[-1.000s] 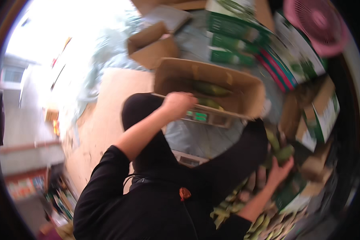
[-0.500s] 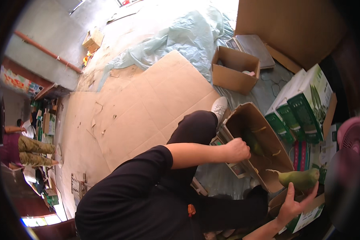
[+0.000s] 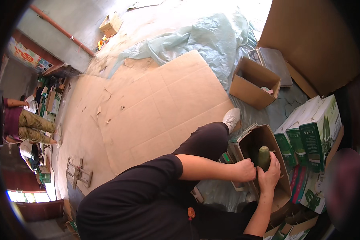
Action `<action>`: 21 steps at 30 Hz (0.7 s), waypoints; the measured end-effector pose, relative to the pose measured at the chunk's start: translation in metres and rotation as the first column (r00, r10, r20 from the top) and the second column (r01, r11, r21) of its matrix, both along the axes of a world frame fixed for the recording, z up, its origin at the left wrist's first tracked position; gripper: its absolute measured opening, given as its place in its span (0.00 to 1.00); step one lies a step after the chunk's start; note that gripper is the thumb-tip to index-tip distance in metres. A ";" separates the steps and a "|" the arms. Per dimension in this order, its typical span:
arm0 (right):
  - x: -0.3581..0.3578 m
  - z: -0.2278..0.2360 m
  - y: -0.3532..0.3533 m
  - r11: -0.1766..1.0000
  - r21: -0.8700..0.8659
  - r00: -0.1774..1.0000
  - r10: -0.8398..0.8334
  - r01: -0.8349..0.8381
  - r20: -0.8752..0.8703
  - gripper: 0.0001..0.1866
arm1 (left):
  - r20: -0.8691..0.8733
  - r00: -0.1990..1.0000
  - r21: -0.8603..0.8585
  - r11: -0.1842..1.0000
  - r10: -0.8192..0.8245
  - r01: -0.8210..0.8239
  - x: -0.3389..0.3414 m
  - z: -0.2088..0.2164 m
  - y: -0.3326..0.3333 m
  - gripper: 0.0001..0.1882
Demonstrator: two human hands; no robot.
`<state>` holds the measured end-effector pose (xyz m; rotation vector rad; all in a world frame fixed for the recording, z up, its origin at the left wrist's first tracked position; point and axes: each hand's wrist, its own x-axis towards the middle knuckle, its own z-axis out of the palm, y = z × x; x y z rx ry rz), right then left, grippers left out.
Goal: Sorting and packing produce from a large pile into boxes on an electronic scale.
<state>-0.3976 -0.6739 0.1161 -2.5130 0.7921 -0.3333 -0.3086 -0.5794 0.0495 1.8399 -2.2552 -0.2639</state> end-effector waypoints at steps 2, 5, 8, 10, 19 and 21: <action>0.006 -0.013 -0.004 1.000 0.009 1.000 0.009 -0.009 -0.018 0.36 | 0.010 1.000 -0.012 1.000 0.008 -0.007 -0.002 -0.002 0.000 0.06; 0.009 -0.029 -0.011 1.000 0.013 0.998 0.005 -0.004 -0.067 0.37 | 0.012 1.000 -0.016 1.000 -0.010 0.010 0.000 0.003 0.001 0.05; 0.017 -0.042 -0.017 1.000 0.025 0.993 0.013 -0.010 -0.114 0.38 | 0.005 1.000 -0.026 1.000 -0.015 0.016 0.001 0.000 0.003 0.05; 0.022 -0.046 -0.018 0.999 0.041 0.991 0.023 -0.017 -0.135 0.39 | 0.003 1.000 -0.044 0.999 -0.007 0.007 0.001 -0.001 0.004 0.05; 0.022 -0.070 -0.032 0.949 0.282 0.971 -0.079 0.142 -0.226 0.36 | -0.013 1.000 -0.001 1.000 -0.016 0.016 0.003 0.008 0.005 0.05; 0.014 -0.073 -0.034 0.946 0.309 0.982 -0.041 0.098 -0.186 0.32 | 0.014 1.000 -0.018 1.000 -0.006 0.006 0.002 0.005 0.005 0.06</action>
